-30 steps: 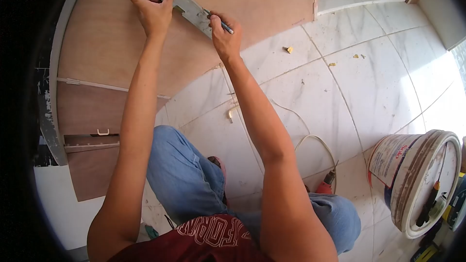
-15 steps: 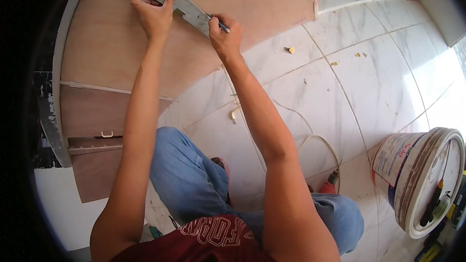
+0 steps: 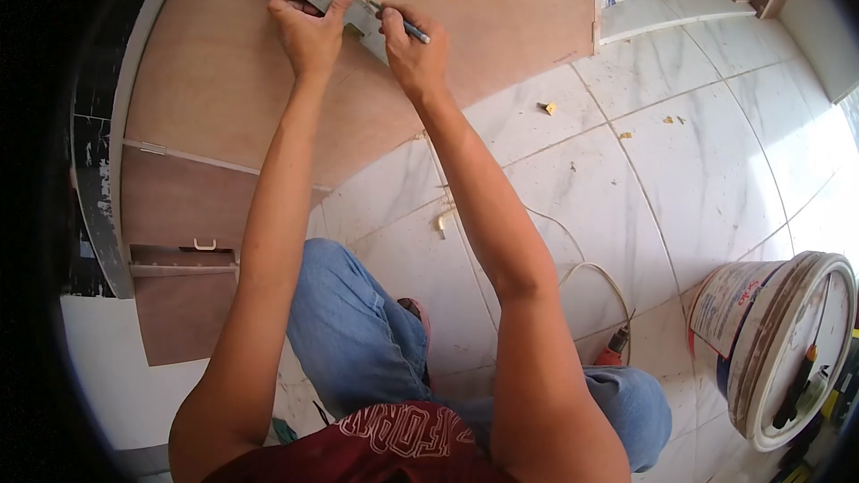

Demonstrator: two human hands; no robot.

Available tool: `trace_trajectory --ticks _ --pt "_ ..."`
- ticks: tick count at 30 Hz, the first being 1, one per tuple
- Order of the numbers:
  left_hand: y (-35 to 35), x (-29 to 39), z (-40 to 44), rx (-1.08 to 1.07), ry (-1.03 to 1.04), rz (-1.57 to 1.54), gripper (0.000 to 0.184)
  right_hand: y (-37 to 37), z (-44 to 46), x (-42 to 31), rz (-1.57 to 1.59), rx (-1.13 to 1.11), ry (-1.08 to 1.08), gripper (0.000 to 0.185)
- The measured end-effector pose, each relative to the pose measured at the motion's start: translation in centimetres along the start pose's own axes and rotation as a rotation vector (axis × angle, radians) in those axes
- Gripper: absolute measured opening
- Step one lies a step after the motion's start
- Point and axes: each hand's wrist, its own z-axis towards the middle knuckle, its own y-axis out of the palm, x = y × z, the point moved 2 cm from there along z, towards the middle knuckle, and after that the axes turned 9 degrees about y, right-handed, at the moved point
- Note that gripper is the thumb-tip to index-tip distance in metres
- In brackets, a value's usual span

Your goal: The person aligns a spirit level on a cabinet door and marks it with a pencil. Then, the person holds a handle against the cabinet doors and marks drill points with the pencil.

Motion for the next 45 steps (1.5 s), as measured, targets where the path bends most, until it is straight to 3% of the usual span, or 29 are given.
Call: trace_trajectory --ticks 8,11,14,23,26,35,45 --pt "-0.3 0.6 0.2 -0.025 -0.007 0.014 0.094 0.4 0.7 0.7 0.139 0.022 -0.079 0.028" --pt "0.1 0.4 0.1 0.005 -0.014 -0.120 0.093 -0.7 0.3 1.7 0.057 0.030 -0.074 0.027" --pt "0.1 0.1 0.1 0.004 0.003 -0.062 0.093 -2.0 -0.4 2.6 -0.076 -0.015 -0.029 0.029" --pt "-0.1 0.4 0.1 0.015 0.018 -0.080 0.094 -3.9 -1.3 5.5 -0.111 0.004 0.035 0.029" --pt "-0.2 0.2 0.1 0.003 0.031 0.048 0.095 -4.2 -2.0 5.6 -0.124 0.020 0.087 0.029" --pt "0.0 -0.2 0.1 0.004 0.035 0.029 0.100 -3.1 -1.9 4.8 -0.298 0.157 -0.069 0.023" --pt "-0.2 0.6 -0.3 -0.019 -0.067 0.027 0.096 -2.2 -2.3 2.8 -0.392 0.162 -0.122 0.022"
